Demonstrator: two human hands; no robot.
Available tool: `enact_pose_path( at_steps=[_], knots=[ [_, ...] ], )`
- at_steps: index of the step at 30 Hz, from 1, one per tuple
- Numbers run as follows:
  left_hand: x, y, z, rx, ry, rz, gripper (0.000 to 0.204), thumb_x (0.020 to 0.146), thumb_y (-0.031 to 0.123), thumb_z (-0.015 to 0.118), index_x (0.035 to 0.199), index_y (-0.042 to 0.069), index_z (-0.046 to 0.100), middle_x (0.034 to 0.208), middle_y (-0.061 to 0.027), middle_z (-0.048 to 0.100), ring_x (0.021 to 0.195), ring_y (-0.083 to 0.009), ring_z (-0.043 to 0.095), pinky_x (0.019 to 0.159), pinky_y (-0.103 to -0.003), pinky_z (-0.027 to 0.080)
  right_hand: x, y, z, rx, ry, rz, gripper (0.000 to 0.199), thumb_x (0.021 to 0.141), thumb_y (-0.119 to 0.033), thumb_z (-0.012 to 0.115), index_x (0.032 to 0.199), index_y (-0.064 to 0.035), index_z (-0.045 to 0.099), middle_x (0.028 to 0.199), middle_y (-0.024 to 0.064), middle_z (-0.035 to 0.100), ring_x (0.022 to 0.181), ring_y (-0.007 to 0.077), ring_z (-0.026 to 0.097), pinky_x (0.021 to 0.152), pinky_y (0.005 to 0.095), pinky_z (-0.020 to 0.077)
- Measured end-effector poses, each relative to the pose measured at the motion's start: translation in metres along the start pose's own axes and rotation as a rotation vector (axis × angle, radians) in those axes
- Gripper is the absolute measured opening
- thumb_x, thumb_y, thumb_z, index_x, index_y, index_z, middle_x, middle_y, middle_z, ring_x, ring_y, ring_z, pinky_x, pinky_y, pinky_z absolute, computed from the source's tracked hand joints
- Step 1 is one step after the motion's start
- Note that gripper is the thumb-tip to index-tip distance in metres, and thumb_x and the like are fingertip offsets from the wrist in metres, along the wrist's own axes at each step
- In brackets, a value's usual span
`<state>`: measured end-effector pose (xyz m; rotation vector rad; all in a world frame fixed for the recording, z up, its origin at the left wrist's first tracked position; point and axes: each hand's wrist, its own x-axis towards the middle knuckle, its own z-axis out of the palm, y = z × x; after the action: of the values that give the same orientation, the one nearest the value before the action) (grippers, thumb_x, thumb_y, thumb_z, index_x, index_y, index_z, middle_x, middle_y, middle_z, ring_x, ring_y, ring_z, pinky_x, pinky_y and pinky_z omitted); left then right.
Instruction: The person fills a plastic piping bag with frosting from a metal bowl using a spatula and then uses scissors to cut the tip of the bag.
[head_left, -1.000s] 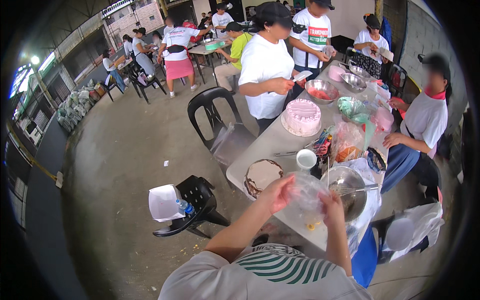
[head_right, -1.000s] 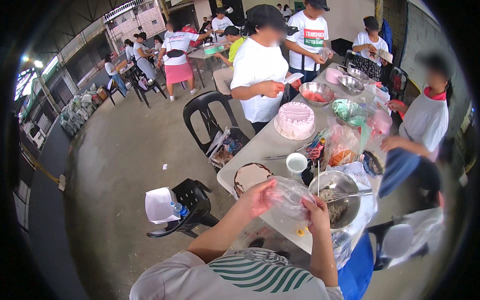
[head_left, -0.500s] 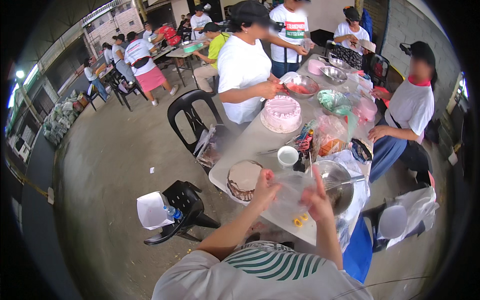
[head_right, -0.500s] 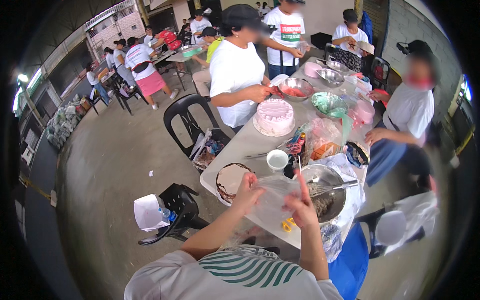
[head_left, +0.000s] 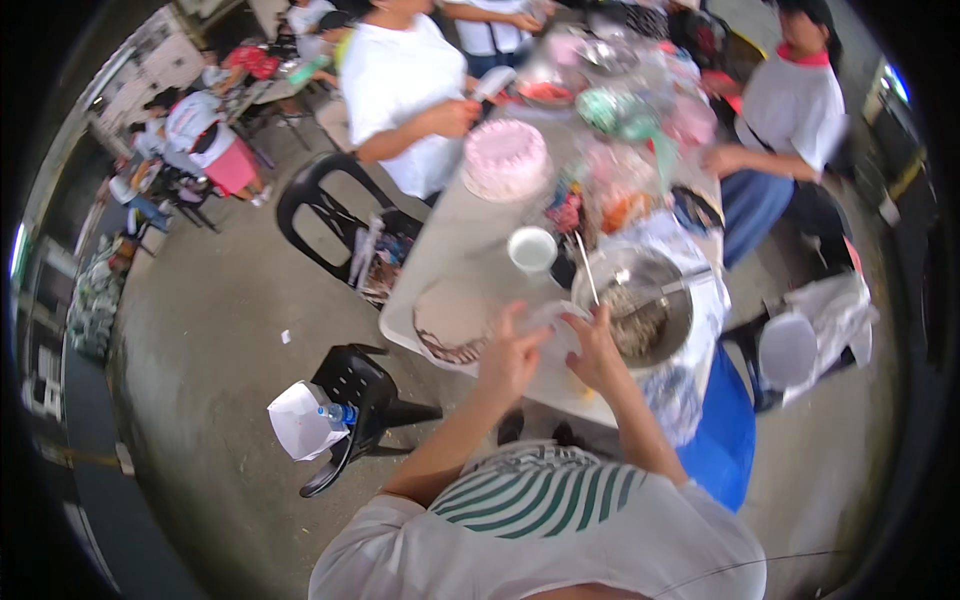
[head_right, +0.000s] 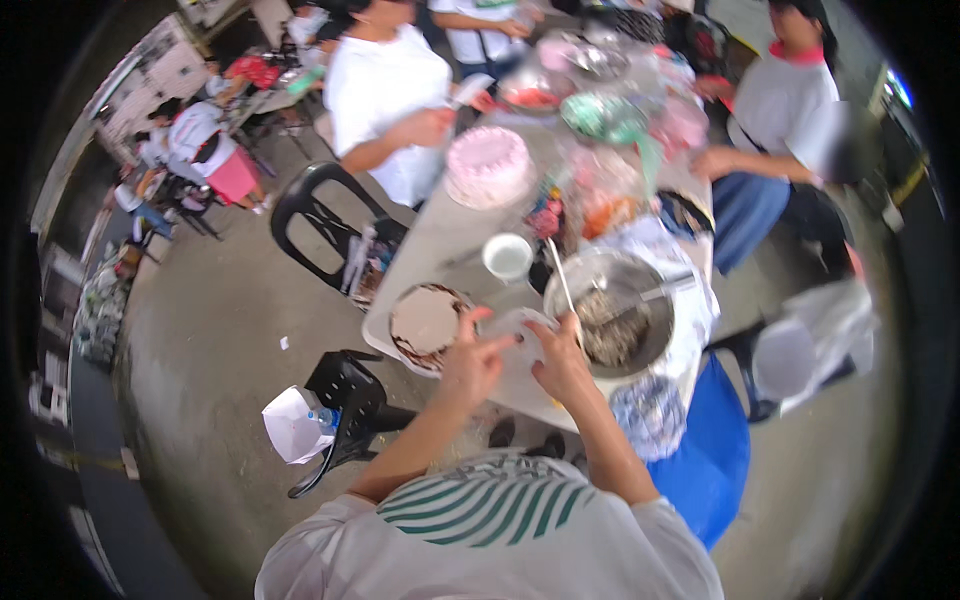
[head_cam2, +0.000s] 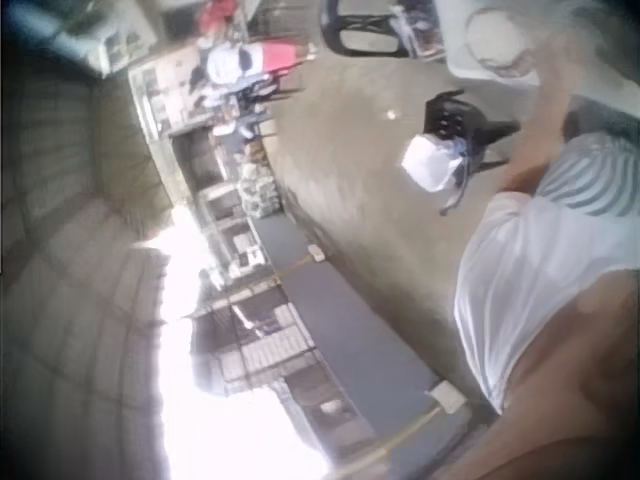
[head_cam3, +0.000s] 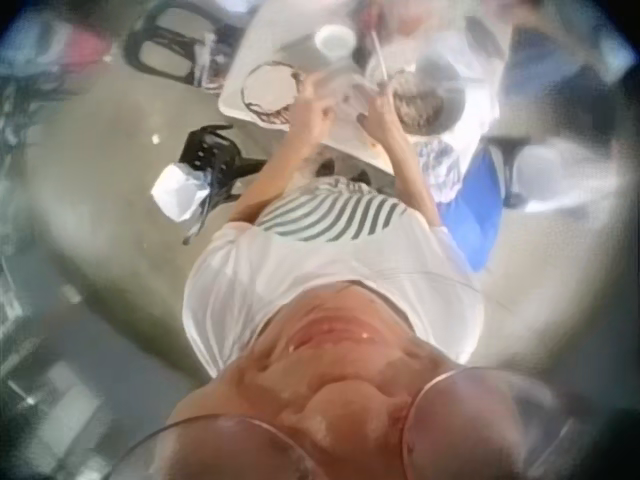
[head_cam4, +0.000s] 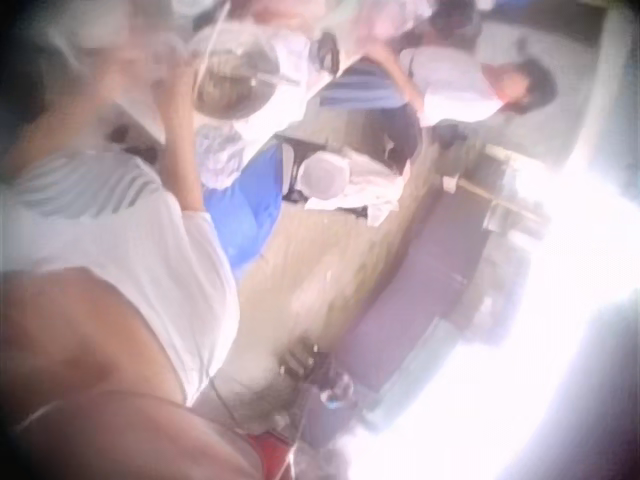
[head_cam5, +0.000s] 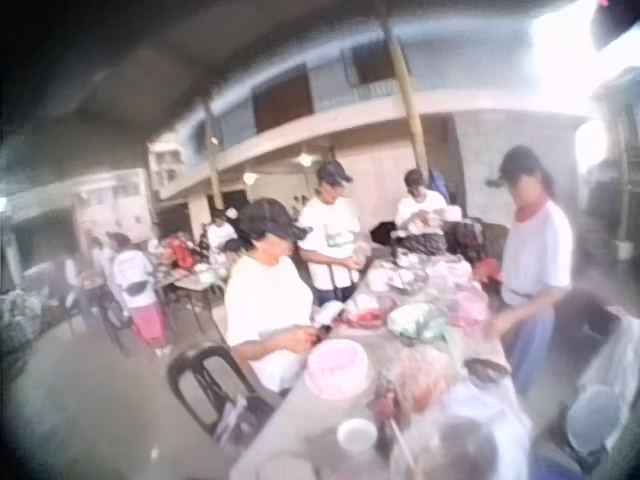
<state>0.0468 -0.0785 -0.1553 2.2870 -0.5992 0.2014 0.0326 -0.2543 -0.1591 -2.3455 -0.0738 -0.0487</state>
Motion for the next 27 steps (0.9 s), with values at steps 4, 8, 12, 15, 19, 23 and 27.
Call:
enact_pose_path(
  at_steps=[4, 8, 12, 15, 19, 23, 27],
  knots=[
    [-0.013, -0.014, 0.009, 0.172, -0.010, -0.018, 0.041, 0.072, -0.005, 0.056, 0.108, 0.010, 0.069, 0.116, -0.0174, 0.058, 0.093, -0.0321, 0.062, 0.079, -0.038, 0.051, 0.002, 0.017, 0.008, 0.015, -0.095, -0.021, 0.062, 0.064, 0.004, 0.068, 0.122, -0.0152, 0.061, 0.123, 0.0257, 0.037, 0.115, 0.0431, 0.047, 0.097, 0.0411, 0.0447],
    [0.004, -0.029, 0.025, 0.075, -0.113, -0.132, 0.040, 0.073, -0.006, 0.054, 0.108, 0.006, 0.068, 0.105, -0.0208, 0.062, 0.096, -0.0335, 0.062, 0.081, -0.040, 0.050, 0.018, 0.069, -0.021, 0.481, -0.221, -0.074, 0.033, 0.074, -0.007, 0.069, 0.107, -0.0125, 0.070, 0.114, 0.0205, 0.048, 0.116, 0.0362, 0.049, 0.094, 0.0393, 0.0459],
    [0.034, -0.012, 0.022, 0.051, 0.012, -0.060, 0.034, 0.078, -0.002, 0.054, 0.111, 0.000, 0.064, 0.107, -0.0245, 0.060, 0.098, -0.0388, 0.060, 0.083, -0.044, 0.048, 0.030, 0.086, -0.095, 0.332, 0.121, -0.053, 0.013, 0.082, -0.012, 0.066, 0.093, -0.0115, 0.073, 0.098, 0.0109, 0.062, 0.093, 0.0253, 0.063, 0.080, 0.0349, 0.0513],
    [0.041, -0.012, 0.025, -0.056, 0.075, -0.163, 0.034, 0.082, 0.000, 0.053, 0.115, -0.001, 0.061, 0.107, -0.0230, 0.058, 0.094, -0.0369, 0.060, 0.081, -0.041, 0.049, 0.048, 0.127, -0.102, -0.370, 0.315, -0.111, 0.018, 0.075, -0.007, 0.062, 0.090, -0.0114, 0.071, 0.091, 0.0076, 0.064, 0.091, 0.0253, 0.061, 0.083, 0.0371, 0.0469],
    [0.042, -0.028, 0.037, 0.001, 0.089, -0.236, 0.037, 0.091, 0.007, 0.057, 0.127, 0.000, 0.053, 0.112, -0.0156, 0.051, 0.088, -0.0204, 0.061, 0.067, -0.029, 0.053, 0.061, 0.156, -0.103, -0.912, 0.169, -0.190, 0.010, 0.076, -0.014, 0.060, 0.082, -0.0137, 0.068, 0.093, 0.0037, 0.058, 0.099, 0.0198, 0.053, 0.093, 0.0413, 0.0358],
    [0.047, -0.021, 0.055, -0.126, 0.071, -0.437, 0.054, 0.088, 0.017, 0.062, 0.132, -0.007, 0.042, 0.116, -0.0240, 0.047, 0.081, -0.0291, 0.059, 0.073, -0.035, 0.051, 0.071, 0.165, -0.103, -0.982, 0.104, -0.251, 0.012, 0.076, -0.015, 0.059, 0.083, -0.0127, 0.068, 0.101, 0.0054, 0.055, 0.106, 0.0204, 0.048, 0.093, 0.0421, 0.0365],
    [0.047, -0.012, 0.076, -0.441, 0.099, -0.585, 0.074, 0.087, 0.027, 0.067, 0.139, -0.009, 0.028, 0.124, -0.0231, 0.039, 0.081, -0.0231, 0.058, 0.078, -0.035, 0.050, 0.079, 0.160, -0.116, -1.013, 0.048, -0.188, 0.018, 0.077, -0.017, 0.059, 0.092, -0.0124, 0.069, 0.108, 0.0075, 0.054, 0.109, 0.0232, 0.048, 0.098, 0.0452, 0.0358]
  ],
)
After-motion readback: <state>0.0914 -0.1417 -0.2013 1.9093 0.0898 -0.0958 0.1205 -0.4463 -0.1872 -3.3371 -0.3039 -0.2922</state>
